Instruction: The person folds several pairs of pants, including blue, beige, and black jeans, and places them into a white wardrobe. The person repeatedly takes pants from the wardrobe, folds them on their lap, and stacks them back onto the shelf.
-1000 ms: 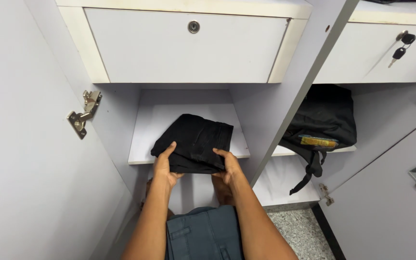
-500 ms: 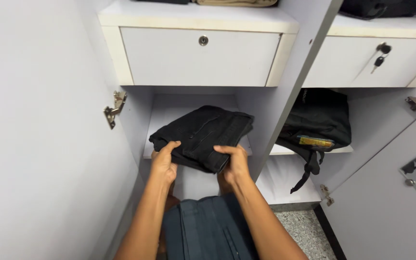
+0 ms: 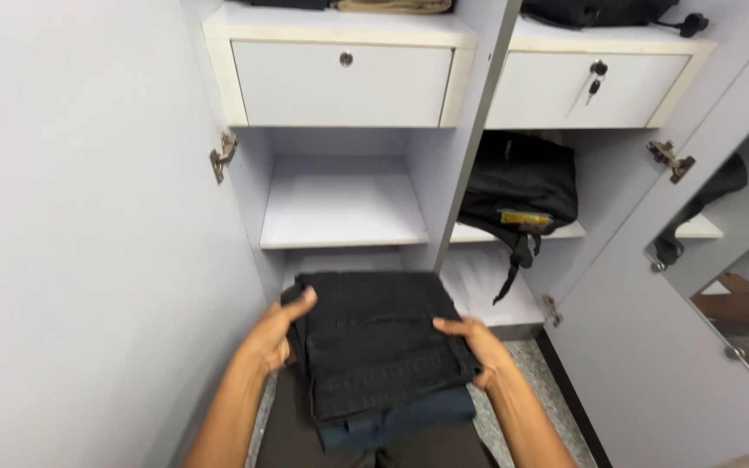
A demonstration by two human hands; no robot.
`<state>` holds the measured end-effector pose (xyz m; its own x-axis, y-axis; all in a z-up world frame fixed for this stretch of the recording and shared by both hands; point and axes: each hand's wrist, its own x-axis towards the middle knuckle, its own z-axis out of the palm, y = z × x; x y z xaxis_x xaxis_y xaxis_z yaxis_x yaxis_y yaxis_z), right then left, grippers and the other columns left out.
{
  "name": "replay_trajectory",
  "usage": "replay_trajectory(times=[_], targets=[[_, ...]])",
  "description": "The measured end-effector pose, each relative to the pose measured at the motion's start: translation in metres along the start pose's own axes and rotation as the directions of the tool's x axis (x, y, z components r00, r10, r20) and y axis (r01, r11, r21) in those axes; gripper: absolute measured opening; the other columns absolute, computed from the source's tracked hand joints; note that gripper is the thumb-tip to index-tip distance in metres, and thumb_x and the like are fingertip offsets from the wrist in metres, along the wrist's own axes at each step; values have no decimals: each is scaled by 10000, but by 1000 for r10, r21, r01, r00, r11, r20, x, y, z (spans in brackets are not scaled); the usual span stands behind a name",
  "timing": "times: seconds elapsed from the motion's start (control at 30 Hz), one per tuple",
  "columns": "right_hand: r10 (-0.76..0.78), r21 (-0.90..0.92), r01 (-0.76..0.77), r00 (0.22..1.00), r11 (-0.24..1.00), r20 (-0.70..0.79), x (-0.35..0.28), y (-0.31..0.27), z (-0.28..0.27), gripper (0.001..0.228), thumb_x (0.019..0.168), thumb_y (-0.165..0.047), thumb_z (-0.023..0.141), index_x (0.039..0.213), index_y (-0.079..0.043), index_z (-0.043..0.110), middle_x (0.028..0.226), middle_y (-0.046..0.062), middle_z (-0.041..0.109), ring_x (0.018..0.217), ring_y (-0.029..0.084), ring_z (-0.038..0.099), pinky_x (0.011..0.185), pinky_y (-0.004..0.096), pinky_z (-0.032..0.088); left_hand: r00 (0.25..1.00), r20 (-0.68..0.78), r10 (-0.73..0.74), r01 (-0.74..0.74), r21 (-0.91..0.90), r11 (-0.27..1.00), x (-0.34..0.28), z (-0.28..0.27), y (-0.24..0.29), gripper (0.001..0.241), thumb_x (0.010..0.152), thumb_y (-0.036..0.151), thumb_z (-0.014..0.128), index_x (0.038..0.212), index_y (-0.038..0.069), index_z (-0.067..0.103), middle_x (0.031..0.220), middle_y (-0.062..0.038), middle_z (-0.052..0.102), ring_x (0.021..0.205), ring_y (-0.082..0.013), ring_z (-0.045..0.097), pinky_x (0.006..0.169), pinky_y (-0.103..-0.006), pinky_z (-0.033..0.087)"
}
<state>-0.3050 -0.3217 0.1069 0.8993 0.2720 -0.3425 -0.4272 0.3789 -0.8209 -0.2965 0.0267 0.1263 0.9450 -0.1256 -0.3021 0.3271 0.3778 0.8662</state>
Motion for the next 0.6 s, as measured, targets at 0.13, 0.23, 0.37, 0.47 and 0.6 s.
replay_trajectory(times=[0.13, 0.23, 0.37, 0.47, 0.6], targets=[[-106, -122, 90, 986, 988, -127, -47, -40, 53, 385, 807, -87, 736, 1143, 67, 627, 955, 223, 729, 671, 266, 748, 553, 374, 654, 996, -63, 60, -62, -33, 998, 3, 3, 18, 634, 845, 355, 740, 1329, -25, 583, 1295, -195, 676, 1114, -286, 692, 857, -445, 625], [-190, -159, 172, 975, 972, -112, -47, -41, 42, 402, 802, -121, 738, 1131, 82, 630, 933, 203, 744, 699, 255, 758, 590, 376, 652, 993, -94, 72, -70, 34, 997, 15, -6, 18, 609, 925, 313, 757, 1280, -118, 514, 1251, -292, 687, 1065, -316, 739, 875, -423, 651], [-78, -357, -27, 959, 934, -274, -23, -19, 8, 447, 815, -182, 775, 1092, 146, 652, 950, 262, 744, 726, 302, 745, 629, 385, 626, 990, -139, 2, 69, 502, 862, 32, -9, 8, 560, 875, 343, 767, 1189, -109, 665, 1101, -248, 764, 883, -297, 779, 742, -405, 655], [-154, -593, -81, 930, 801, -335, -19, -24, 8, 533, 812, -265, 811, 1117, 142, 653, 999, 278, 753, 831, 318, 749, 741, 402, 598, 945, -282, 164, 145, 814, 563, 37, 7, 15, 483, 936, 327, 739, 1158, -101, 710, 1105, -271, 761, 953, -347, 753, 815, -437, 626], [-572, -978, -160, 794, 131, -206, -34, -60, 56, 710, 813, -415, 814, 1259, 90, 591, 1222, 287, 654, 1151, 385, 636, 995, 456, 517, 732, -8, 681, -162, 969, 186, -9, 75, 41, 464, 861, 211, 725, 1235, -43, 623, 1270, -229, 631, 1211, -388, 583, 1029, -476, 463]])
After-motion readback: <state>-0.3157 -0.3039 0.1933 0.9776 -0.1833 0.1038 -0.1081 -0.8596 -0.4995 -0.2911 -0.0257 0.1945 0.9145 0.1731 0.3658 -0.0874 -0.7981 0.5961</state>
